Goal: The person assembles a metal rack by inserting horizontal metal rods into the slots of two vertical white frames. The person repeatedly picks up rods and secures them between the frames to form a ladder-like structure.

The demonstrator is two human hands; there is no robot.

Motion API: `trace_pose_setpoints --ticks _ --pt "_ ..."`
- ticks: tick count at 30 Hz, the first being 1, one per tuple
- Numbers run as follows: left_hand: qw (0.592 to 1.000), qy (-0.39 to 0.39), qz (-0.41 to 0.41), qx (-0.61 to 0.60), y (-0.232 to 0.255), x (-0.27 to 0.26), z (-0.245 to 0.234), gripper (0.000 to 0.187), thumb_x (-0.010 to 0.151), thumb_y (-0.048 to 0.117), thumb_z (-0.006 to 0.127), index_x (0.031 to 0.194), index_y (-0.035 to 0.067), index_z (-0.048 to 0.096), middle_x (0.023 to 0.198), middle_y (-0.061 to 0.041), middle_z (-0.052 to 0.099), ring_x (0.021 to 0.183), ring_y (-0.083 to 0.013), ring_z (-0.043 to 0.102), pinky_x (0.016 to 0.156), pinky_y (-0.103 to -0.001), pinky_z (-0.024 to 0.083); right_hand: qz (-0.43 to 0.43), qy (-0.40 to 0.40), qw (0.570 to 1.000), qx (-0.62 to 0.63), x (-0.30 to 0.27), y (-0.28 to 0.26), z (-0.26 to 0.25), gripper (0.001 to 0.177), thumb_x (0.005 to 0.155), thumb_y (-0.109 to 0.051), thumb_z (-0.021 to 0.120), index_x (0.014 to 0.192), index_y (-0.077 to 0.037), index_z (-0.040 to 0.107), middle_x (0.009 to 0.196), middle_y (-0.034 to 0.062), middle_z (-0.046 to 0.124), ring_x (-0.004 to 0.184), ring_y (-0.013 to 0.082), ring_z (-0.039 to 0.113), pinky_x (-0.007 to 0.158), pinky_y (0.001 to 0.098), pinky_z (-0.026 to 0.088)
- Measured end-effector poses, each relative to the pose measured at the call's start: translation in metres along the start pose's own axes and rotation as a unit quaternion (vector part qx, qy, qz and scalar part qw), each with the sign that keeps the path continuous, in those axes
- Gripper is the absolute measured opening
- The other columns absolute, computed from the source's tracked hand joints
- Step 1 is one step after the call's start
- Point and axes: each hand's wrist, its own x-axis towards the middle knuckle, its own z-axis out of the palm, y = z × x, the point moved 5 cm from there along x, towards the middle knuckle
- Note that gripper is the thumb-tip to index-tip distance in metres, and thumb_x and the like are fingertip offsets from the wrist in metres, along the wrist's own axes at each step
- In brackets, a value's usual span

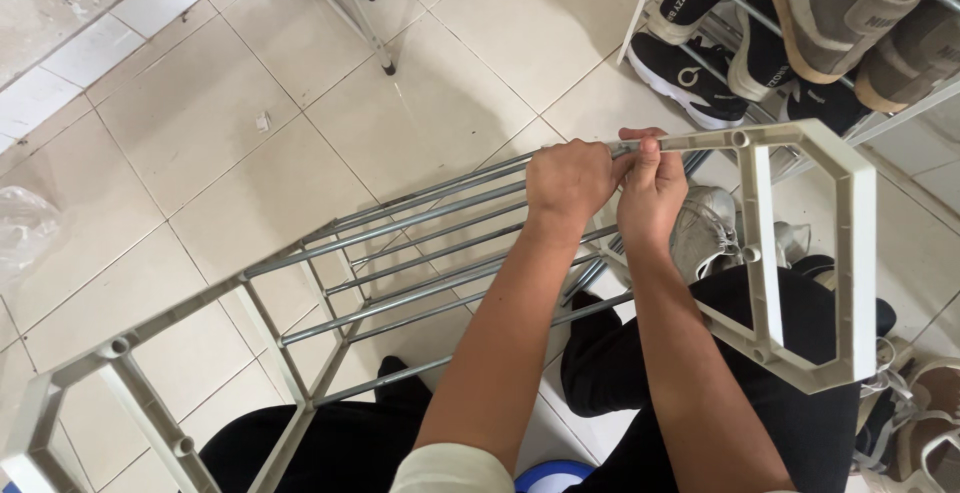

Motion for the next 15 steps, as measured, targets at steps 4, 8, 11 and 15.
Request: trace_pose_setpoints --ticks 4,8,11,15 --pt "1.0 -0.004 -0.006 -0.003 -0.002 -0.001 -0.009 0.07 0.092 0.074 0.044 0.072 0.015 0.076 0.066 -0.005 0.073 0.066 -0.0227 0.076 0.056 -0.037 0.059 -0.008 -0.007 1.0 -0.01 -0.001 -0.003 0.002 0.041 0.114 -0.039 0.048 0.115 -0.001 0.064 0.073 -0.0005 0.06 0.068 0.006 0.052 0.065 0.0242 0.042" --pt "0.998 -0.057 -0.023 -0.003 -0.005 0.003 -0.017 0.075 0.079 0.085 0.048 0.072 0.015 0.076 0.066 -0.004 0.073 0.068 -0.0205 0.076 0.057 -0.035 0.061 0.019 0.022 1.0 -0.002 -0.006 -0.004 0.0 0.038 0.114 -0.037 0.047 0.114 -0.003 0.064 0.08 -0.0027 0.065 0.074 0.0038 0.057 0.066 0.0227 0.045" --pt "0.997 -0.07 -0.04 -0.019 -0.008 -0.002 -0.014 0.078 0.082 0.085 0.046 0.072 0.015 0.077 0.068 -0.004 0.074 0.07 -0.0206 0.077 0.058 -0.036 0.061 0.003 0.007 1.0 0.019 -0.011 -0.008 0.002 0.038 0.115 -0.037 0.047 0.113 -0.003 0.065 0.077 -0.0006 0.064 0.072 0.0054 0.054 0.065 0.0239 0.042" --pt "0.997 -0.055 -0.044 -0.014 -0.014 -0.004 -0.009 0.077 0.082 0.084 0.046 0.074 0.015 0.078 0.069 -0.005 0.074 0.072 -0.0219 0.077 0.058 -0.037 0.061 0.004 0.007 1.0 -0.005 -0.013 -0.009 0.008 0.037 0.116 -0.035 0.046 0.115 -0.004 0.066 0.077 -0.0007 0.063 0.073 0.0053 0.053 0.067 0.0235 0.042"
